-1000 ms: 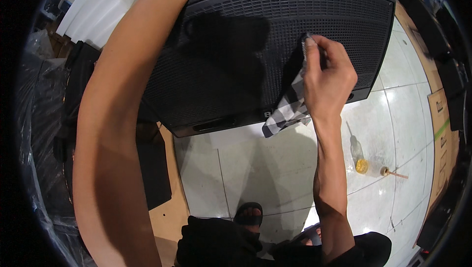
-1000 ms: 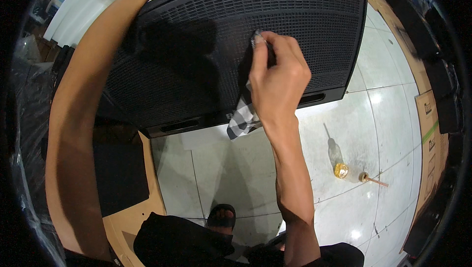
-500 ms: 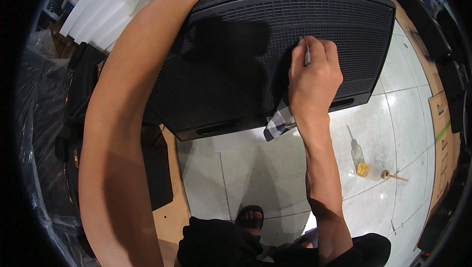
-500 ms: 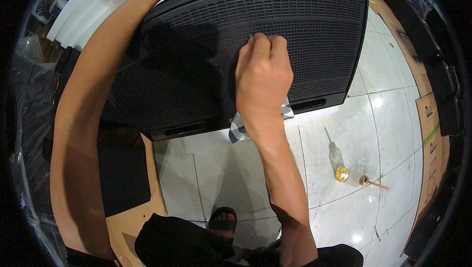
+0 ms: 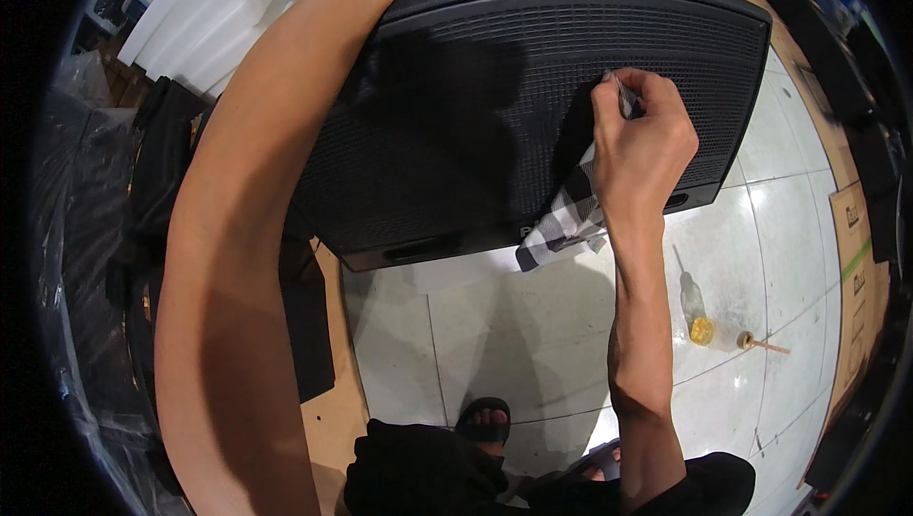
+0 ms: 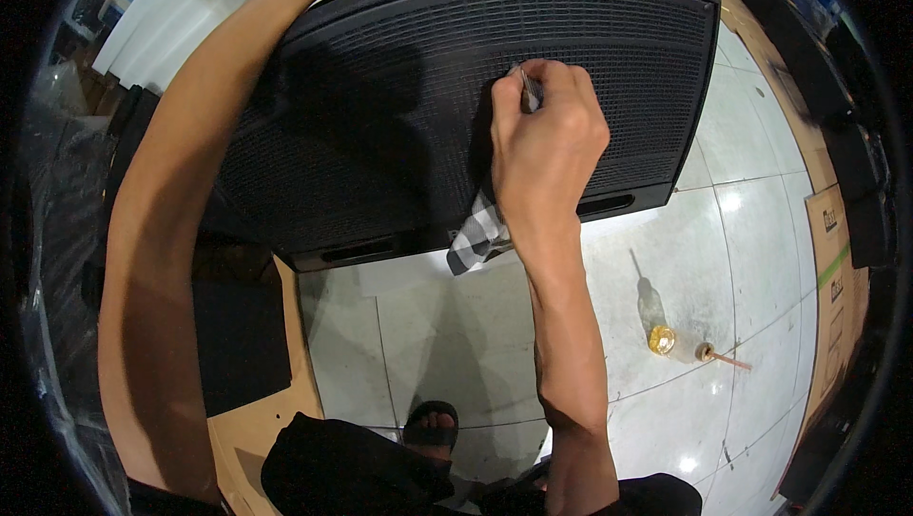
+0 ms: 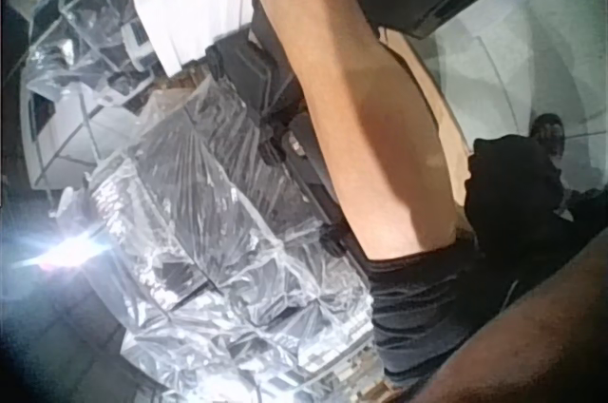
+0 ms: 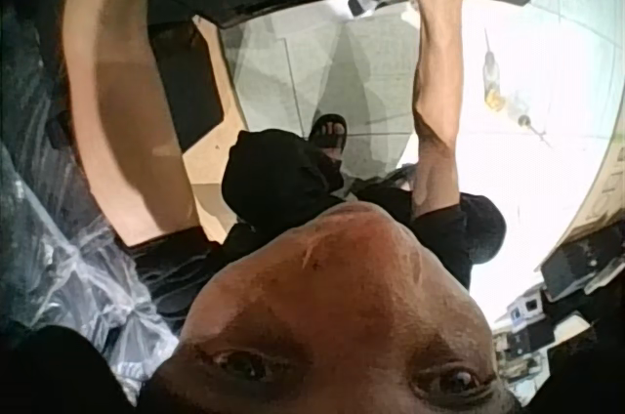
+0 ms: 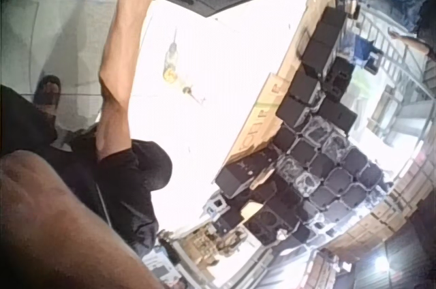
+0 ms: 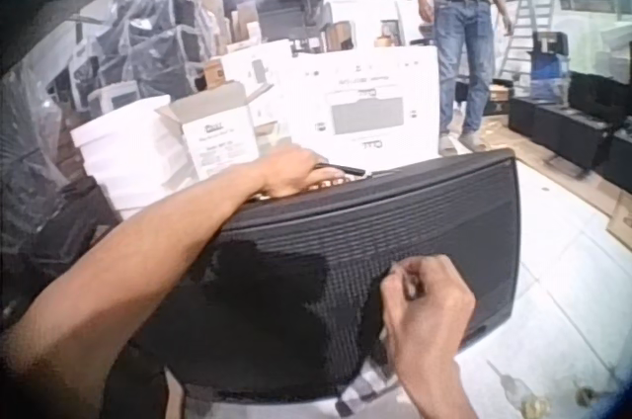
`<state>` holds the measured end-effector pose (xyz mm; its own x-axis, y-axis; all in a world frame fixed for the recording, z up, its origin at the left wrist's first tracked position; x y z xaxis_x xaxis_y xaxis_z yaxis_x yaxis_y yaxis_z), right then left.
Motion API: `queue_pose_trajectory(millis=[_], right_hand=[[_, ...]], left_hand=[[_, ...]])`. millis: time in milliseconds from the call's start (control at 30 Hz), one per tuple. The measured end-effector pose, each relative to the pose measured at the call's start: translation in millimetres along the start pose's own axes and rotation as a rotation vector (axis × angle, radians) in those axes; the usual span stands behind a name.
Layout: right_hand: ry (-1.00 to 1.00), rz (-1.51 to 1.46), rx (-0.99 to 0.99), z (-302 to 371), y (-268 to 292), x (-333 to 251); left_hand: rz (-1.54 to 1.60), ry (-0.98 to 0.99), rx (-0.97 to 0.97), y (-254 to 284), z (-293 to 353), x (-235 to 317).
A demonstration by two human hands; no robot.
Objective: The person walks through a cluttered room and sits on the floor. They use a cloth and a liquid from a bottle to wipe the surface of a black speaker, focusing on the grille and edges.
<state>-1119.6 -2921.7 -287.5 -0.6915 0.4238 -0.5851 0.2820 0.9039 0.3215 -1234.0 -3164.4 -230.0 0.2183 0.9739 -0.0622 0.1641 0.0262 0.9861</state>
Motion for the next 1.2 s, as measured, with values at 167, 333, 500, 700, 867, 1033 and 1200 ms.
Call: queue_pose_trajectory(millis=[167, 333, 500, 700, 867, 1033, 1200], right_hand=[[0.097, 0.005, -0.018, 3.1, -4.8, -10.5], [0.306, -0.105, -0.039, 27.0, -22.3, -27.4], [0.599, -0.11, 0.105, 53.4, -28.7, 6.3], [0.656, -0.003, 0.015, 57.0, -20.0, 6.1], [0.579, -0.051, -0.115, 57.7, -4.6, -2.3], [0.411, -0.08, -0.023, 77.3, 0.0, -15.3], [0.201, -0.1, 0.136, 99.3, 31.4, 7.1]], left_hand=[[0.006, -0.026, 0.024, -2.4, -0.8, -1.4], [-0.123, -0.022, 0.038, -8.3, -7.2, -19.1], [-0.038, 0.134, -0.005, 7.9, 11.7, -2.2], [-0.008, 0.132, 0.04, 12.9, 14.2, 21.1], [-0.04, 0.135, 0.093, 21.8, 28.1, 33.9], [-0.031, 0.156, 0.127, 24.0, 50.6, 43.8], [-0.037, 0.08, 0.214, 25.2, 45.3, 96.6]])
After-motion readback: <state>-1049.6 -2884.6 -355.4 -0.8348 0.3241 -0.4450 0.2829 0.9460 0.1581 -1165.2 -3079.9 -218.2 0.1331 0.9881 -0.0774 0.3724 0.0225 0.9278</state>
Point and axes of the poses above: each hand's wrist, its own z-axis away from the middle knuckle, its own y-axis out of the back of the hand, x = y × z, the point moved 7 cm from there along -z, towards the middle knuckle, and after that the axes turned 4 degrees about y, right-handed, at the moved point
